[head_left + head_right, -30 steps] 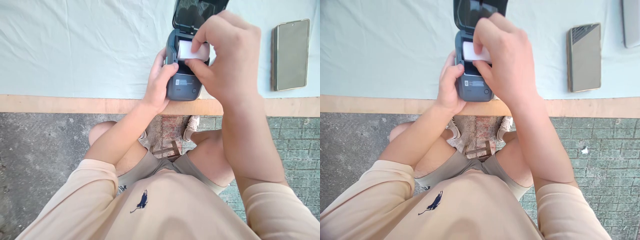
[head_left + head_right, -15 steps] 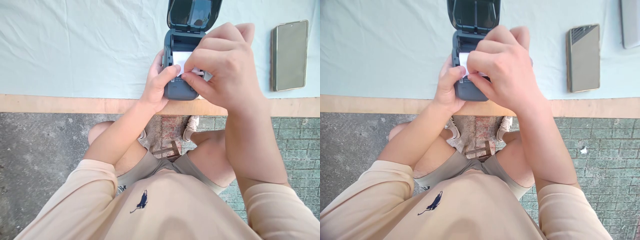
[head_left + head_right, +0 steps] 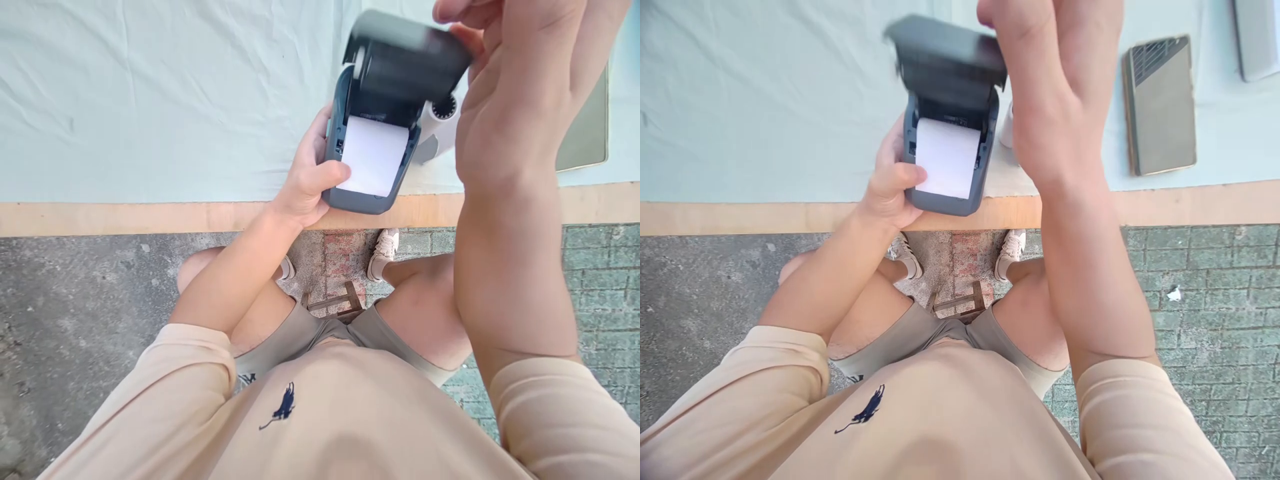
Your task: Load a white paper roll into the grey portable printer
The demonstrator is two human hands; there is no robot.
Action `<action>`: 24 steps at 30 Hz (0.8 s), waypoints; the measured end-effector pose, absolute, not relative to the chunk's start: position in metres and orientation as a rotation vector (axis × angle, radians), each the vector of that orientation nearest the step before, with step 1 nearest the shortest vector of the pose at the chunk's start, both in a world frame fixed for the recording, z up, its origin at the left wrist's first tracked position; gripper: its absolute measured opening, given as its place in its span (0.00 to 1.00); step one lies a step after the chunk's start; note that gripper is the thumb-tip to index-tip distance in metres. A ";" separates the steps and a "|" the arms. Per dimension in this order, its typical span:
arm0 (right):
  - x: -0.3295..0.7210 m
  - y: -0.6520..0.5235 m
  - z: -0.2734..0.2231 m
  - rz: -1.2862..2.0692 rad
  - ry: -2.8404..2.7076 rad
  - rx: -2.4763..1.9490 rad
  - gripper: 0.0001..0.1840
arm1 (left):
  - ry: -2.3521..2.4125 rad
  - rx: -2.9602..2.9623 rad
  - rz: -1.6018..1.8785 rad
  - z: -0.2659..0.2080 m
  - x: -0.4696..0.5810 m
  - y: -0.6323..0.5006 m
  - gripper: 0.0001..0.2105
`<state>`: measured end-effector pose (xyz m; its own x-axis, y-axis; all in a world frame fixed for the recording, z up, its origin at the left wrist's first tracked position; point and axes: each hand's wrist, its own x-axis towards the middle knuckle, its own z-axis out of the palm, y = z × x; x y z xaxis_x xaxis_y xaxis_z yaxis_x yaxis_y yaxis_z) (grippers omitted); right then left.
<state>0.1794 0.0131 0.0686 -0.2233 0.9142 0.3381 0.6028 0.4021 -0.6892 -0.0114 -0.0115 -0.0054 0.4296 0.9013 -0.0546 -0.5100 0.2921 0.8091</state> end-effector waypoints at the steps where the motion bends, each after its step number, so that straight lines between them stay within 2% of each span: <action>1: 0.174 0.009 0.069 0.546 -1.831 -1.262 0.24 | 0.587 0.805 1.012 -0.007 -0.012 -0.011 0.21; 4: 0.163 -0.004 0.073 0.534 -1.837 -1.270 0.16 | 0.625 0.807 1.021 -0.008 -0.012 -0.012 0.22; 8: 0.162 -0.009 0.077 0.590 -2.239 -1.302 0.23 | 0.675 0.783 0.959 -0.002 -0.012 -0.013 0.27; 11: 0.158 -0.009 0.077 0.551 -2.271 -1.427 0.21 | 0.702 0.724 0.932 0.004 -0.012 -0.015 0.24; 15: 0.148 -0.011 0.076 0.541 -2.259 -1.475 0.23 | 0.765 0.654 0.962 0.008 -0.008 -0.015 0.21; 20: 0.147 -0.010 0.080 0.428 -2.298 -1.406 0.17 | 0.844 0.542 1.046 0.005 -0.006 -0.009 0.14; 24: 0.158 -0.009 0.085 0.319 -2.373 -1.347 0.23 | 0.727 0.528 1.054 -0.001 -0.007 -0.005 0.10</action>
